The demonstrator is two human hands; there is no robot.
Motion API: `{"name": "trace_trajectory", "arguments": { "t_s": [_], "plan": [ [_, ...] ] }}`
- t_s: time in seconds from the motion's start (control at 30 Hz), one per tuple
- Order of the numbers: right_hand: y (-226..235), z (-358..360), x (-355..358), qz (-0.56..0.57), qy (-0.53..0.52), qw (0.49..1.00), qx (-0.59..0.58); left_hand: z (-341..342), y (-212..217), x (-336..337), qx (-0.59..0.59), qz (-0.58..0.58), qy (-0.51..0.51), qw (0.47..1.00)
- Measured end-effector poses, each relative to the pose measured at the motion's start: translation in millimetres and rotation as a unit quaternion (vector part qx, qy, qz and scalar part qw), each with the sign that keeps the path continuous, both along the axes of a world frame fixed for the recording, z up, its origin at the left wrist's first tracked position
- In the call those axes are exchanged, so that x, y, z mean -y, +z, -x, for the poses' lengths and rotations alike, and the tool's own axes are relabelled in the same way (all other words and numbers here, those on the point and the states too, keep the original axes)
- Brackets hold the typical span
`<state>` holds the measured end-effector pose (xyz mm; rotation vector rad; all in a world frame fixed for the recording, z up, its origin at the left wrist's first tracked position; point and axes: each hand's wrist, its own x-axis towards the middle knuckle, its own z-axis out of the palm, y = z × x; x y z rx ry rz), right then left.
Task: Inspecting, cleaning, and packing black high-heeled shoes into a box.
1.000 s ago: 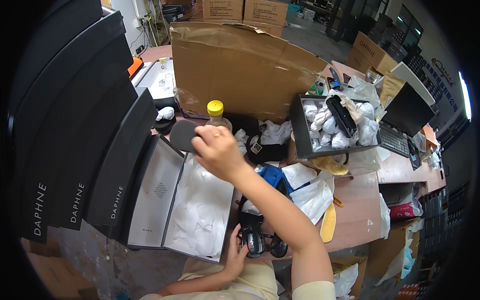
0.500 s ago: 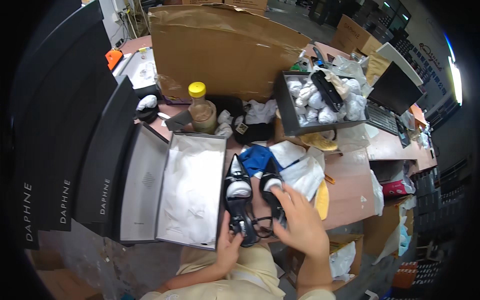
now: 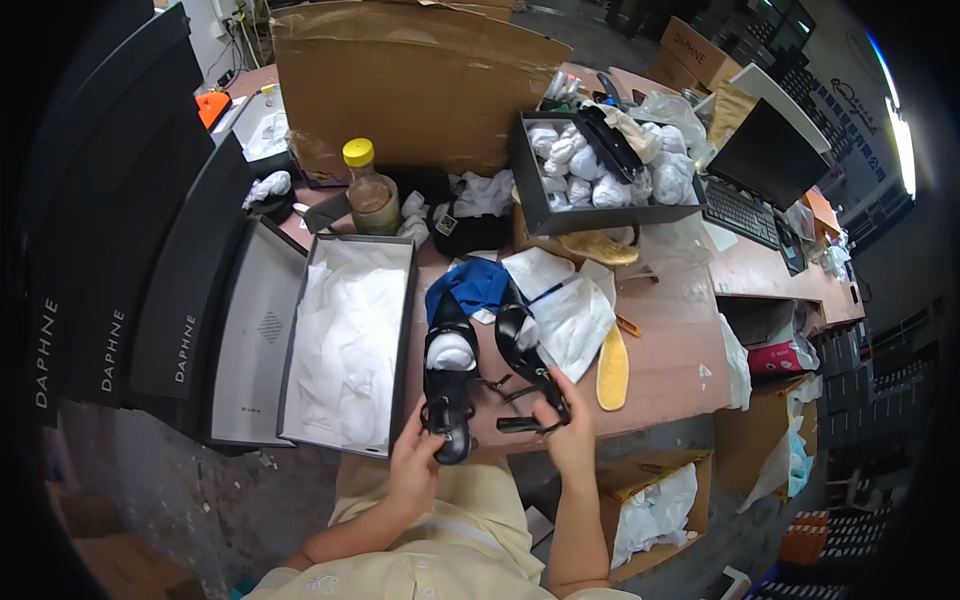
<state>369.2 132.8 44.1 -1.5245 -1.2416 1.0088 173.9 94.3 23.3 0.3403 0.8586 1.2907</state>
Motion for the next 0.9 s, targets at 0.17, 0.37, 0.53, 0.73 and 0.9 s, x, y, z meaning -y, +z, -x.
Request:
{"name": "trace_trajectory", "arguments": {
  "t_s": [0.17, 0.37, 0.53, 0.73, 0.9],
  "plan": [
    [12.7, -4.9, 20.7, 0.056, -0.12, 0.805, -0.579, 1.2, 7.8, -15.4, 0.442, 0.112, -0.047, 0.889],
    [26.8, 19.6, 51.6, 0.022, -0.019, 0.657, -0.754, -7.4, 14.9, -17.5, 0.551, 0.045, -0.115, 0.825],
    [23.3, 20.7, 50.5, 0.029, 0.022, 0.635, -0.772, -5.6, 4.6, -14.1, 0.588, 0.082, -0.121, 0.795],
    [8.1, 17.8, 48.5, 0.02, 0.045, 0.659, -0.751, -7.1, 4.2, -14.2, 0.584, 0.1, -0.122, 0.797],
    [10.7, 14.3, 42.3, 0.016, -0.004, 0.68, -0.733, -9.8, -0.2, -13.6, 0.597, 0.103, -0.118, 0.787]
  ]
}}
